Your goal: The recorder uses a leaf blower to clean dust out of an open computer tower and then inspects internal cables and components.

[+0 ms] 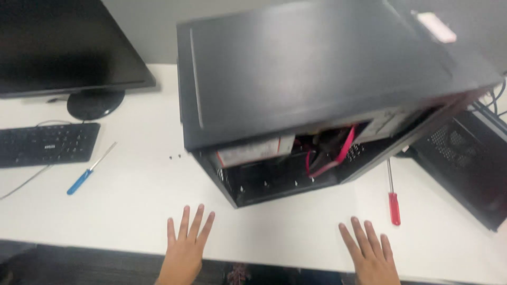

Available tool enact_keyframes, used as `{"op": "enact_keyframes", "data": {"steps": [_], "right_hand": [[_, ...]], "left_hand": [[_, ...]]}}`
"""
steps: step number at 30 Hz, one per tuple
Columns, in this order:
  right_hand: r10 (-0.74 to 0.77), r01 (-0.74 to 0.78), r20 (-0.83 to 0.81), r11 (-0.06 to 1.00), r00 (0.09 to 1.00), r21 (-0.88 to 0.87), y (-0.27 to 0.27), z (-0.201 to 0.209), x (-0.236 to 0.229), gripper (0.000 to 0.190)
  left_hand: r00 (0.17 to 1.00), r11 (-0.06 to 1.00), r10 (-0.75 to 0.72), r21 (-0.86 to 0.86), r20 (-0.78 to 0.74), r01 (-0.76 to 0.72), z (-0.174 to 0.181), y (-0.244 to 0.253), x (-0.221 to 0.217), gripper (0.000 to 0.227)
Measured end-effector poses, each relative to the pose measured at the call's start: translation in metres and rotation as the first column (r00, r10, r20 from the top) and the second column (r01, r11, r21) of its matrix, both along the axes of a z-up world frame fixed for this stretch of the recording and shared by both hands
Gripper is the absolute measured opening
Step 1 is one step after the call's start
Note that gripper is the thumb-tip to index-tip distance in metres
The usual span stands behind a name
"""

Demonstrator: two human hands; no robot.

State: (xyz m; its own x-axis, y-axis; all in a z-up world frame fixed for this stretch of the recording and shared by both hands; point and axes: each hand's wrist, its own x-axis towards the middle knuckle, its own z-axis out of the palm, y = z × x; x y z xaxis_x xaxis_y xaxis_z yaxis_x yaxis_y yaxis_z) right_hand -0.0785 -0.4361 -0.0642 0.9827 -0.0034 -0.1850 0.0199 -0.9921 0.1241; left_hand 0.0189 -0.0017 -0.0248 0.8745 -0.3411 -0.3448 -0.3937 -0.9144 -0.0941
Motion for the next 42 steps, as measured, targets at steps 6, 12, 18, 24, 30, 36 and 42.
{"op": "enact_keyframes", "data": {"steps": [6,12,18,24,30,36,42], "right_hand": [[-0.011,0.011,-0.049,1.0,0.999,0.002,0.0,-0.003,0.019,0.073],[-0.102,0.018,-0.491,0.985,0.865,-0.172,-0.024,-0.06,0.01,0.073],[-0.019,-0.003,-0.203,0.994,0.979,-0.107,-0.003,-0.03,0.019,0.076],[0.076,-0.066,0.169,0.996,0.983,-0.062,-0.009,-0.021,-0.007,0.086],[0.124,-0.186,0.416,0.976,0.901,0.111,0.008,0.014,-0.017,0.084],[0.113,-0.16,0.367,0.982,0.923,0.098,0.008,0.016,-0.013,0.088],[0.132,-0.169,0.325,0.982,0.936,0.088,0.005,0.02,-0.016,0.084]], "left_hand": [[0.999,0.989,-0.021,-0.144,0.036,0.026,-0.057,0.019,-0.003,0.087],[0.889,0.993,0.107,0.088,-0.445,-0.076,-0.037,0.012,0.011,0.049],[0.954,0.999,0.042,0.03,-0.295,-0.035,-0.054,0.023,-0.007,0.059],[0.996,0.998,-0.058,-0.001,0.065,0.058,0.008,0.0,-0.006,0.096],[0.992,0.995,-0.079,0.067,0.099,0.072,0.027,-0.002,-0.021,0.094],[0.993,0.997,-0.07,0.03,0.095,0.067,0.027,0.0,-0.018,0.091],[0.995,0.998,-0.057,0.019,0.077,0.055,0.031,-0.004,-0.02,0.089]]}}
